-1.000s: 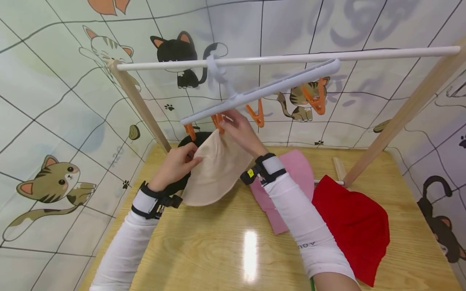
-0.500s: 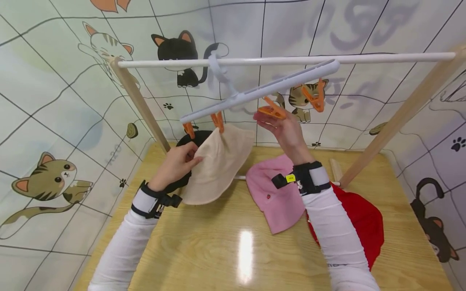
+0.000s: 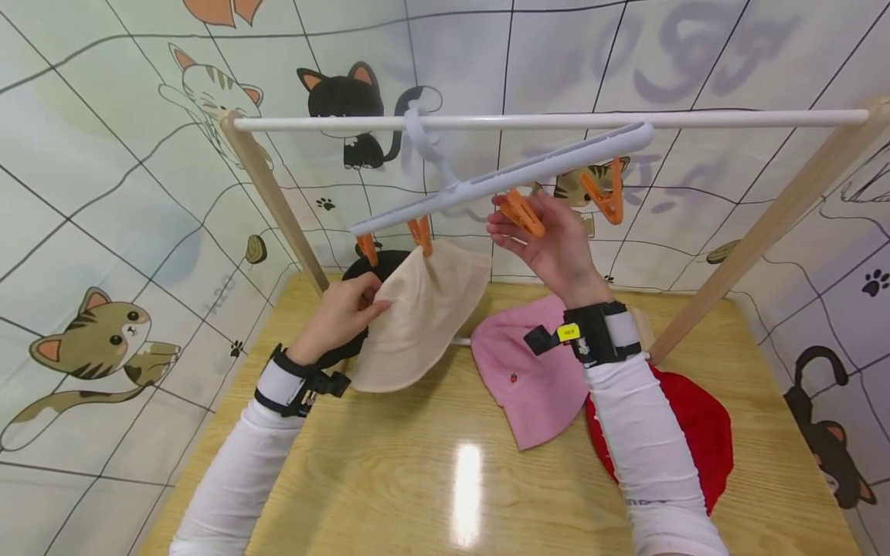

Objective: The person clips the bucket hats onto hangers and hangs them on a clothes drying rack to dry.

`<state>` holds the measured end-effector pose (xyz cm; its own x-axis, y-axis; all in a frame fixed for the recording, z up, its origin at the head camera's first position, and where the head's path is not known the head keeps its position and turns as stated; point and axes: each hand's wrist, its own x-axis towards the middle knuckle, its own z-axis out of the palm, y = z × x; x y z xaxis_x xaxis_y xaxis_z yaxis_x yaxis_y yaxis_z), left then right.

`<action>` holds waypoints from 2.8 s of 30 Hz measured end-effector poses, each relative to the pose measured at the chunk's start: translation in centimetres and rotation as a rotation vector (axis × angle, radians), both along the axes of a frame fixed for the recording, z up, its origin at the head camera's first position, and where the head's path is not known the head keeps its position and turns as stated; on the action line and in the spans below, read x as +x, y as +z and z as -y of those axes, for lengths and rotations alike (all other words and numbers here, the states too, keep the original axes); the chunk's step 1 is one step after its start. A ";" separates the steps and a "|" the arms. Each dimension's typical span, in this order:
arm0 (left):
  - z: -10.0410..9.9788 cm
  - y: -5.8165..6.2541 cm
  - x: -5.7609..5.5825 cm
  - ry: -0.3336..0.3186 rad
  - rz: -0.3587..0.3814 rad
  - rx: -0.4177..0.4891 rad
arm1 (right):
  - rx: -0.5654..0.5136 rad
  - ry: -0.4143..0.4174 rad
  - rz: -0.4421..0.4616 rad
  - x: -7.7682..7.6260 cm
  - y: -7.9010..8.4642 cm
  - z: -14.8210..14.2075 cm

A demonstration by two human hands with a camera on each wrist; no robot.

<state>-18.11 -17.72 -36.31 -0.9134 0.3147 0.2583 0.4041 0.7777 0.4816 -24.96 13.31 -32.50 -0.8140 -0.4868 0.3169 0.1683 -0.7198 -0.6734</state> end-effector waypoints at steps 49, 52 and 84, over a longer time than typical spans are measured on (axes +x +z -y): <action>-8.5 -1.1 1.8 -0.223 -0.027 -0.008 | 0.492 0.039 -0.428 -2.6 1.4 -0.1; -9.5 -2.2 1.4 -0.253 0.052 -0.059 | 0.505 0.036 -0.424 -2.5 1.4 -0.1; -11.7 -18.5 -4.8 0.134 0.502 0.122 | 0.501 0.077 -0.379 -3.0 0.9 -0.1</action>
<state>-22.95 -6.04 -54.79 -0.9642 0.1816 -0.1934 0.0016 0.7331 0.6801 -27.92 13.42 -31.57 -0.6467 -0.7037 0.2943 -0.1088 -0.2968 -0.9487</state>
